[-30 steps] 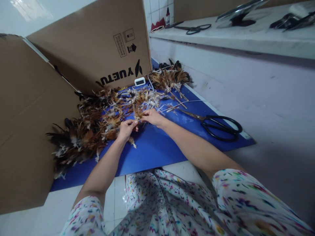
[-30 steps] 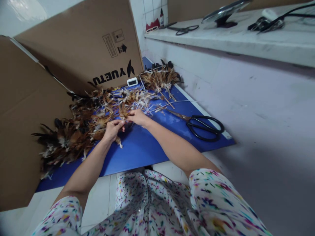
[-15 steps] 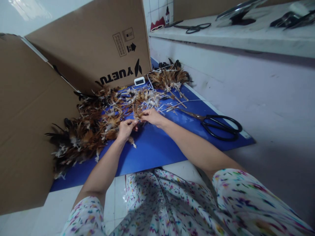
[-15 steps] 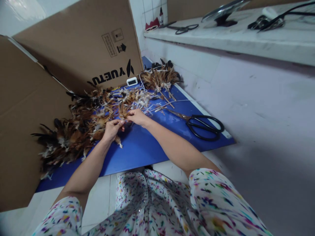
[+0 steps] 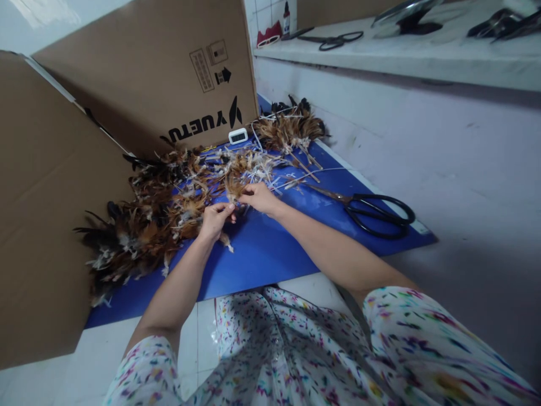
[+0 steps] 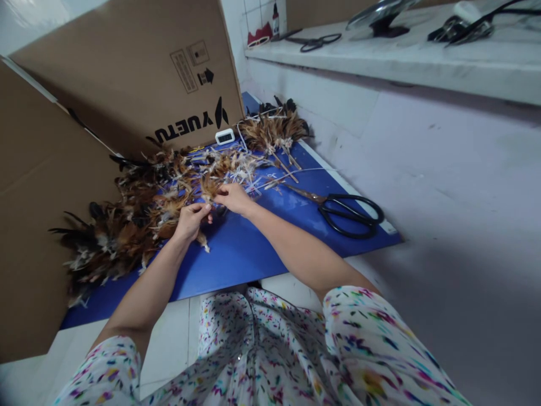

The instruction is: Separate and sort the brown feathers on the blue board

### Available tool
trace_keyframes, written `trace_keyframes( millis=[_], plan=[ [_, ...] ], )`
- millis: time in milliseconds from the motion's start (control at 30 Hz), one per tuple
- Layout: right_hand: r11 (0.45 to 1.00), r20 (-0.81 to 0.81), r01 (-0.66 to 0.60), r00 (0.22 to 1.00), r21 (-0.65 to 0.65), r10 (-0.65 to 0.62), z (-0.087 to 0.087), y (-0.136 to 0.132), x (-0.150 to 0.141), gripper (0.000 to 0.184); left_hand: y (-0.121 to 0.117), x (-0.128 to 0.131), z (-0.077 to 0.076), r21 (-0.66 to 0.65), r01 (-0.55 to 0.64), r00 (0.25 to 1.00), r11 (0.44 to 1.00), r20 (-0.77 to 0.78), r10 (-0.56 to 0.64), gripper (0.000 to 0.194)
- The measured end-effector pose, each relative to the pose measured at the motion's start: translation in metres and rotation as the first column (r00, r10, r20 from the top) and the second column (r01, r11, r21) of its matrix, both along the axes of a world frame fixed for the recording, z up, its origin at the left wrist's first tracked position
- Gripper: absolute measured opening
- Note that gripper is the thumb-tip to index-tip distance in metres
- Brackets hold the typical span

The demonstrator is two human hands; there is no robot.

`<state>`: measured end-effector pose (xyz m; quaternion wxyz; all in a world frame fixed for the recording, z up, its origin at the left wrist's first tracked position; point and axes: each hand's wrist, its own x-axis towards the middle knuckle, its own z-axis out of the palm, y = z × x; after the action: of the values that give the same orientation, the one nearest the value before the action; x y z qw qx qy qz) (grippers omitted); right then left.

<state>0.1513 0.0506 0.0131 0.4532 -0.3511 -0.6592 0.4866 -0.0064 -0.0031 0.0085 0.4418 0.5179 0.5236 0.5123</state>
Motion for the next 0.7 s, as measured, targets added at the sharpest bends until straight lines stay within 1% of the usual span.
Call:
trace_keyframes(
  millis=[100, 233, 300, 467, 600, 700],
  plan=[
    [0.999, 0.000, 0.001, 1.000, 0.034, -0.001, -0.0027, 0.0015, -0.0012, 0.016, -0.0009, 0.0012, 0.0007, -0.002, 0.000, 1.000, 1.000, 0.013, 0.000, 0.039],
    [0.998, -0.020, -0.045, 0.999, 0.048, 0.046, -0.0045, 0.0018, -0.0021, 0.022, -0.0011, 0.0013, 0.0013, -0.005, -0.006, 1.000, 1.000, 0.022, 0.006, 0.039],
    [0.998, -0.009, -0.054, 0.998, 0.045, 0.054, -0.0044, 0.0015, -0.0021, 0.021, -0.0009, 0.0012, 0.0010, -0.004, -0.007, 1.000, 1.000, 0.023, 0.007, 0.038],
    [0.999, 0.042, -0.029, 0.999, 0.043, 0.027, -0.0031, 0.0001, -0.0015, 0.016, -0.0006, 0.0018, -0.0005, 0.013, -0.006, 0.999, 1.000, 0.033, 0.005, 0.036],
    [0.998, 0.039, -0.039, 0.999, 0.040, 0.037, -0.0037, -0.0014, -0.0021, 0.018, -0.0007, 0.0021, -0.0010, 0.026, -0.001, 1.000, 1.000, 0.029, 0.000, 0.035],
    [0.997, 0.013, -0.071, 0.997, 0.035, 0.071, -0.0034, -0.0013, -0.0024, 0.021, -0.0009, 0.0020, -0.0005, 0.024, -0.001, 0.999, 1.000, 0.041, 0.000, 0.034]
  ],
)
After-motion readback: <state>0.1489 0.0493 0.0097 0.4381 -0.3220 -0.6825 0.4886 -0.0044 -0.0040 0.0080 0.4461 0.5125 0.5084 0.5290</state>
